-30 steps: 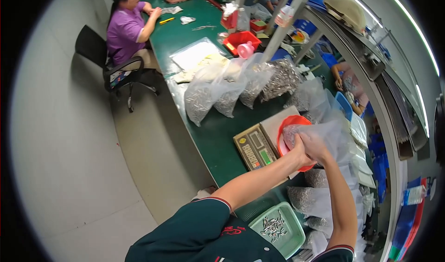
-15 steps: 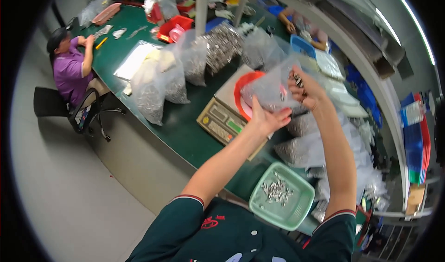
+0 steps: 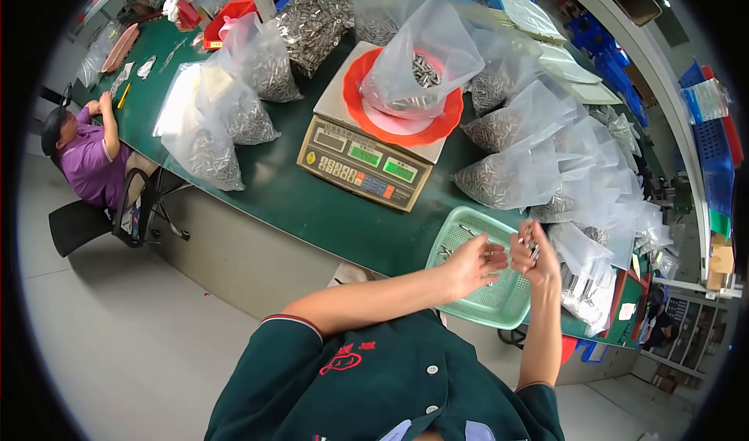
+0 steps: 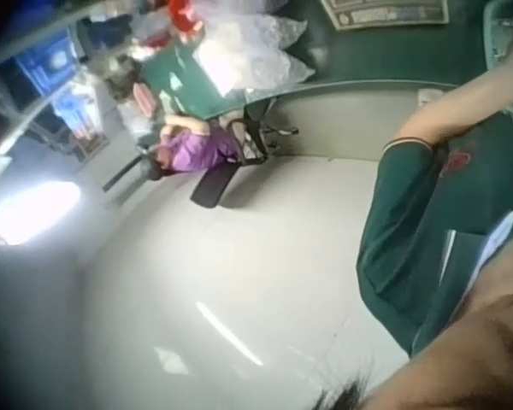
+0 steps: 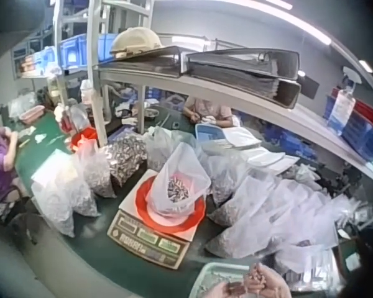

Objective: Weighing small metal components on a digital scale and placing them into plastic bags.

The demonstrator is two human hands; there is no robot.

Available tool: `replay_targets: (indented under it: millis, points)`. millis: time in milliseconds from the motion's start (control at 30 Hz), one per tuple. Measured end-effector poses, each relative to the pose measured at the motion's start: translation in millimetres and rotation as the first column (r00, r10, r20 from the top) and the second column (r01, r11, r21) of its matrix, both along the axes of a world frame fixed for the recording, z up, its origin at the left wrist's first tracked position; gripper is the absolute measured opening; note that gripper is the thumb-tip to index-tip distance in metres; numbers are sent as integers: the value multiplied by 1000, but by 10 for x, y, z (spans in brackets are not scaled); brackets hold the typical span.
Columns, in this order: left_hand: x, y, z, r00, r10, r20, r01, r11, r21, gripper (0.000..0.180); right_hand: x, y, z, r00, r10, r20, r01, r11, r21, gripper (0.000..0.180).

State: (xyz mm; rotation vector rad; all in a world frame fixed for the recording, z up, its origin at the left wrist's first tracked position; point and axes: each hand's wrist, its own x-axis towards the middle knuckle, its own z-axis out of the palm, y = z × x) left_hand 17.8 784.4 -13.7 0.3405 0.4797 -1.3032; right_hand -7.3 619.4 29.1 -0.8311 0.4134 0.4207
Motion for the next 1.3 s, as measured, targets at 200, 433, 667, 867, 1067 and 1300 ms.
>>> replay_targets:
  millis: [200,433,667,867,1067,1300]
  points:
    - [-507,96,-142,979,-203,-11,202,965,165,35,-694,56,-554,962,-142,-234,191,961,199,30]
    - [-536,85,-168,967,-253,22,243,948,207,30,-748,110,-646,958,-188,-218,220,966,134,31]
    - [-570,117,-201,975,-221,2,218,960,177,28,-713,109,-651,963,-174,-205,202,971,128,30]
    - [-601,135,-263,976,-215,-5,213,962,171,28,-656,65,-661,965,-163,-203,179,982,63,30]
    - [-596,152,-248,977,-212,-9,210,963,167,28,-470,-79,-751,960,57,-274,-209,795,-570,29]
    - [-290,278,-207,999,-10,-31,13,997,79,26,170,278,95,911,409,57,46,37,-998,32]
